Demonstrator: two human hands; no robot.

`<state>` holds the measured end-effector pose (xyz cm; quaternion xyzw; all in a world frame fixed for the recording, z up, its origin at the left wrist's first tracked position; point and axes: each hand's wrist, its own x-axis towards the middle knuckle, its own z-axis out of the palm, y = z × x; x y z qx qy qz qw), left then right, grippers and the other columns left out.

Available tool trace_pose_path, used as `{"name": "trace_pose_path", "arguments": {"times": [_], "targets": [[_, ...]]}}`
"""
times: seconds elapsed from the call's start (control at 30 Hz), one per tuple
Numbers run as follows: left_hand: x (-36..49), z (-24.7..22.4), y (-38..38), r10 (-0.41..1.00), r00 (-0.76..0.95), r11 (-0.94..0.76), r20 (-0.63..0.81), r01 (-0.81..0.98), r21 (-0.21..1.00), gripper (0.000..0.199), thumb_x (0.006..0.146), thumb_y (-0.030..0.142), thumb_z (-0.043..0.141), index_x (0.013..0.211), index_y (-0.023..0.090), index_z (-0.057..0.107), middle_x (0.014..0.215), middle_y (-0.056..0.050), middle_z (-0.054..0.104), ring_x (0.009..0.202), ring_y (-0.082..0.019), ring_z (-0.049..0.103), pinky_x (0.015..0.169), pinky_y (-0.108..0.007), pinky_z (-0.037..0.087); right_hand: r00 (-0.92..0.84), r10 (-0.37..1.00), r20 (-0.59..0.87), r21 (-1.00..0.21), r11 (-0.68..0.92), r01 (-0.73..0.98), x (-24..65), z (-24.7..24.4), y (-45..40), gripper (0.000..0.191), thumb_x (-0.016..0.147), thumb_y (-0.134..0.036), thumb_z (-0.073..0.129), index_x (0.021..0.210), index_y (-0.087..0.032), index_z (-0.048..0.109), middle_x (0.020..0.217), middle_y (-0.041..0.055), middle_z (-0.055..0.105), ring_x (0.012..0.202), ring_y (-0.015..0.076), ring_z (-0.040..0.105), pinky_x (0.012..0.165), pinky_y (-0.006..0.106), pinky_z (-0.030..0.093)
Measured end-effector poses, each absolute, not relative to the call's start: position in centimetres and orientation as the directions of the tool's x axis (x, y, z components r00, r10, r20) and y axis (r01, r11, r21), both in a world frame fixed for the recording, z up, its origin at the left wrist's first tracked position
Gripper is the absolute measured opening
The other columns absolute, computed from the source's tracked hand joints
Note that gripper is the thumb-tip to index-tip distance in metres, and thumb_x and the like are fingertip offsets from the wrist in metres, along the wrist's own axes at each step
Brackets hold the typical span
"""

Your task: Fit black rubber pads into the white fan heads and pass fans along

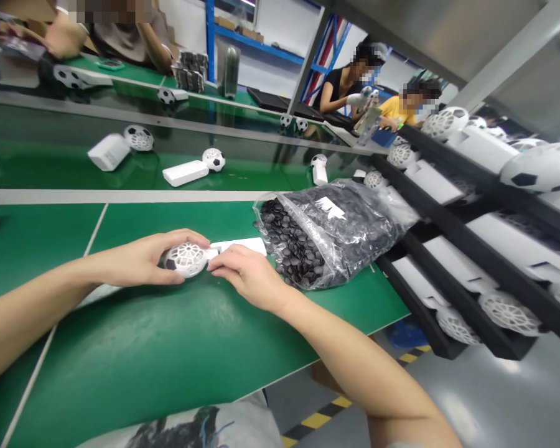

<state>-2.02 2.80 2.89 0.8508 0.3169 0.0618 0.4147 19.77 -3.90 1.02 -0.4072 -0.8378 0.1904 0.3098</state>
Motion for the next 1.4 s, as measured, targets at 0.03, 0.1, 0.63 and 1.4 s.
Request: {"name": "trace_pose_path", "arguments": {"times": [0.03,0.1,0.63,1.4], "targets": [[-2.0,2.9,2.8,0.591,0.793,-0.456,-0.147,0.479,0.75,0.054,0.069,0.024,0.056,0.121,0.027,0.044,0.121,-0.001,0.051,0.092,-0.019,0.056,0.073,-0.026,0.043,-0.476,0.8,0.366,-0.577,0.596,0.559,19.5,1.0,-3.7,0.01,0.086,-0.015,0.054,0.09,-0.019,0.062,0.084,0.0026,0.063,0.079,0.0135,0.058,0.075,0.027,0.048],[-2.1,2.8,2.9,0.598,0.79,-0.457,-0.135,0.474,0.753,0.054,0.067,0.023,0.056,0.12,0.026,0.045,0.119,-0.001,0.052,0.094,-0.019,0.055,0.075,-0.026,0.043,-0.444,0.824,0.351,-0.607,0.561,0.562,19.3,1.0,-3.3,0.009,0.085,-0.016,0.056,0.092,-0.019,0.059,0.083,0.0024,0.061,0.076,0.0133,0.058,0.071,0.026,0.048],[-0.8,1.6,1.3,0.769,0.64,-0.428,-0.004,0.519,0.74,0.043,0.068,0.033,0.06,0.109,0.022,0.051,0.108,-0.003,0.056,0.096,-0.022,0.055,0.079,-0.031,0.045,-0.519,0.714,0.47,-0.447,0.7,0.557,17.9,0.1,-2.6,0.007,0.087,-0.016,0.051,0.091,-0.017,0.056,0.085,0.0043,0.064,0.081,0.016,0.058,0.074,0.029,0.047],[-1.2,1.5,1.7,0.729,0.684,-0.429,-0.011,0.469,0.772,0.046,0.07,0.034,0.063,0.111,0.021,0.048,0.111,-0.003,0.053,0.101,-0.022,0.052,0.087,-0.032,0.041,-0.445,0.83,0.336,-0.694,0.538,0.479,17.4,0.8,-2.4,0.012,0.08,-0.007,0.061,0.078,-0.019,0.063,0.08,-0.0014,0.068,0.08,0.0134,0.06,0.08,0.03,0.039]]}}
